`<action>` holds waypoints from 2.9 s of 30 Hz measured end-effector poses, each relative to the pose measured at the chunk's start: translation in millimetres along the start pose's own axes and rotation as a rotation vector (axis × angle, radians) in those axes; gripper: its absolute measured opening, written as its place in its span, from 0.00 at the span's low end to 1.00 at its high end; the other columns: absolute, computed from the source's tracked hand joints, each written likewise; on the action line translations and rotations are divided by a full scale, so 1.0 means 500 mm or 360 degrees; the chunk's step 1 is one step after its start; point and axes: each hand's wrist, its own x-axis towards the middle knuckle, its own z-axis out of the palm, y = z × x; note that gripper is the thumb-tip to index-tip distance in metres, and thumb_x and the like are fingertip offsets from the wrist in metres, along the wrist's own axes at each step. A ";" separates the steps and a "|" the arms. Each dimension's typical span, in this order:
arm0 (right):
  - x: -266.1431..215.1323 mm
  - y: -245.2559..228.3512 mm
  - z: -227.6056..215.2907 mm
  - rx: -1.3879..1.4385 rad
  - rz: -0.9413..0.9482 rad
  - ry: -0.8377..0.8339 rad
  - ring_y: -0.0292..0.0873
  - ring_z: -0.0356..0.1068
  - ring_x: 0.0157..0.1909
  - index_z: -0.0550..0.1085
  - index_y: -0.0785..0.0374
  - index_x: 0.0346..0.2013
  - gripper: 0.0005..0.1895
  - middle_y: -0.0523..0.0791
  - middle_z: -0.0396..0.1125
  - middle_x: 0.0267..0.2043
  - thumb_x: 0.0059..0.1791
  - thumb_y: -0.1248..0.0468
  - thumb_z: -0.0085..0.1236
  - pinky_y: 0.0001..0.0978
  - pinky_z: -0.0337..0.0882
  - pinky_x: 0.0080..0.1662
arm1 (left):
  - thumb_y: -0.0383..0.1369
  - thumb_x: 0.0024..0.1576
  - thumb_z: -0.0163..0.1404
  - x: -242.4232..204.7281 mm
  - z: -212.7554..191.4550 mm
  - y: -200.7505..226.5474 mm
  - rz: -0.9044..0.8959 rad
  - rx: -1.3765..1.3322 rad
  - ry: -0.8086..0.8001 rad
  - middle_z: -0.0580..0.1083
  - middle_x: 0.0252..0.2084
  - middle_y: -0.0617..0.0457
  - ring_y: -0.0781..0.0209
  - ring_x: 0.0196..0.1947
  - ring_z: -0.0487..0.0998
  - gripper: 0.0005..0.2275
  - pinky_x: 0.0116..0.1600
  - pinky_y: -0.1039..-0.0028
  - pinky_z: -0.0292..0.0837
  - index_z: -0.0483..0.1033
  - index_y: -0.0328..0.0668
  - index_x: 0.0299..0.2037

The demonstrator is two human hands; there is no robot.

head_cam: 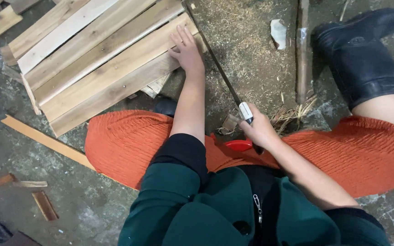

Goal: Sanding a wooden plank by hand using sandpaper and a sanding block to smooth the surface.

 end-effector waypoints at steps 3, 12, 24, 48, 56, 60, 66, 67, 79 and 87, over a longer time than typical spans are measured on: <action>0.070 -0.037 0.004 0.0176 0.0091 -0.0084 0.49 0.79 0.42 0.58 0.67 0.65 0.27 0.58 0.70 0.43 0.50 0.73 0.44 0.30 0.81 0.33 | 0.34 0.63 0.52 0.002 0.030 0.008 -0.0025 0.0063 0.0040 0.41 0.78 0.43 0.36 0.76 0.47 0.34 0.66 0.37 0.61 0.47 0.47 0.77; 0.016 -0.030 0.009 0.0123 -0.0088 0.0089 0.45 0.71 0.30 0.65 0.68 0.61 0.27 0.52 0.70 0.38 0.49 0.61 0.56 0.37 0.72 0.34 | 0.34 0.62 0.55 -0.004 0.041 0.010 -0.0051 0.0083 0.0293 0.45 0.76 0.38 0.35 0.74 0.51 0.31 0.63 0.33 0.66 0.54 0.44 0.75; 0.180 -0.025 0.054 0.0061 -0.0155 0.0230 0.60 0.73 0.50 0.60 0.67 0.68 0.37 0.60 0.69 0.54 0.43 0.67 0.48 0.46 0.74 0.50 | 0.33 0.61 0.55 -0.002 0.004 -0.010 0.0075 0.0046 -0.0074 0.40 0.77 0.35 0.36 0.76 0.42 0.36 0.65 0.33 0.62 0.45 0.38 0.76; -0.005 0.003 -0.002 0.0509 -0.0057 -0.0097 0.40 0.67 0.24 0.65 0.63 0.58 0.23 0.46 0.68 0.33 0.46 0.72 0.50 0.32 0.68 0.27 | 0.37 0.63 0.54 -0.012 0.008 -0.012 0.0082 0.0067 0.0038 0.42 0.76 0.33 0.35 0.75 0.43 0.35 0.61 0.33 0.65 0.48 0.37 0.76; 0.118 0.002 0.023 0.0334 -0.0024 -0.0063 0.42 0.70 0.25 0.64 0.65 0.62 0.27 0.50 0.69 0.36 0.47 0.71 0.49 0.33 0.73 0.28 | 0.34 0.63 0.54 -0.010 -0.010 -0.021 0.0112 0.0021 -0.0093 0.39 0.77 0.34 0.38 0.77 0.41 0.37 0.66 0.33 0.60 0.43 0.36 0.77; 0.199 -0.022 0.052 0.0217 -0.0040 0.0076 0.48 0.73 0.36 0.63 0.67 0.64 0.31 0.54 0.70 0.47 0.44 0.71 0.46 0.38 0.76 0.39 | 0.24 0.63 0.50 -0.005 0.033 -0.011 0.0109 0.0137 0.0082 0.42 0.77 0.33 0.37 0.76 0.42 0.33 0.63 0.32 0.60 0.45 0.33 0.76; 0.050 0.005 0.040 0.0543 0.0055 -0.0015 0.42 0.68 0.25 0.62 0.67 0.64 0.31 0.50 0.69 0.37 0.45 0.74 0.50 0.33 0.71 0.27 | 0.41 0.62 0.54 -0.031 0.010 -0.023 0.0068 0.0037 0.0147 0.46 0.76 0.37 0.38 0.74 0.48 0.33 0.59 0.31 0.66 0.53 0.42 0.75; 0.026 0.021 0.033 0.0531 0.0075 -0.0015 0.42 0.68 0.25 0.62 0.67 0.64 0.31 0.50 0.69 0.37 0.45 0.74 0.50 0.33 0.71 0.27 | 0.41 0.62 0.54 -0.024 0.015 -0.009 0.0073 0.0023 0.0129 0.46 0.76 0.37 0.38 0.74 0.48 0.33 0.59 0.31 0.66 0.53 0.42 0.75; 0.148 -0.033 0.036 0.0475 0.0002 0.0056 0.45 0.68 0.22 0.61 0.67 0.66 0.35 0.55 0.70 0.41 0.41 0.72 0.46 0.35 0.69 0.25 | 0.34 0.65 0.49 -0.018 0.006 -0.021 0.0107 0.0009 0.0111 0.42 0.76 0.34 0.36 0.75 0.44 0.30 0.62 0.27 0.60 0.51 0.37 0.75; -0.045 0.043 -0.019 0.0533 0.0108 -0.0173 0.41 0.66 0.23 0.65 0.66 0.58 0.25 0.47 0.66 0.27 0.45 0.76 0.46 0.33 0.68 0.29 | 0.34 0.65 0.52 -0.022 -0.033 -0.021 0.0089 -0.0073 -0.0020 0.42 0.76 0.33 0.38 0.75 0.41 0.31 0.65 0.28 0.57 0.50 0.34 0.76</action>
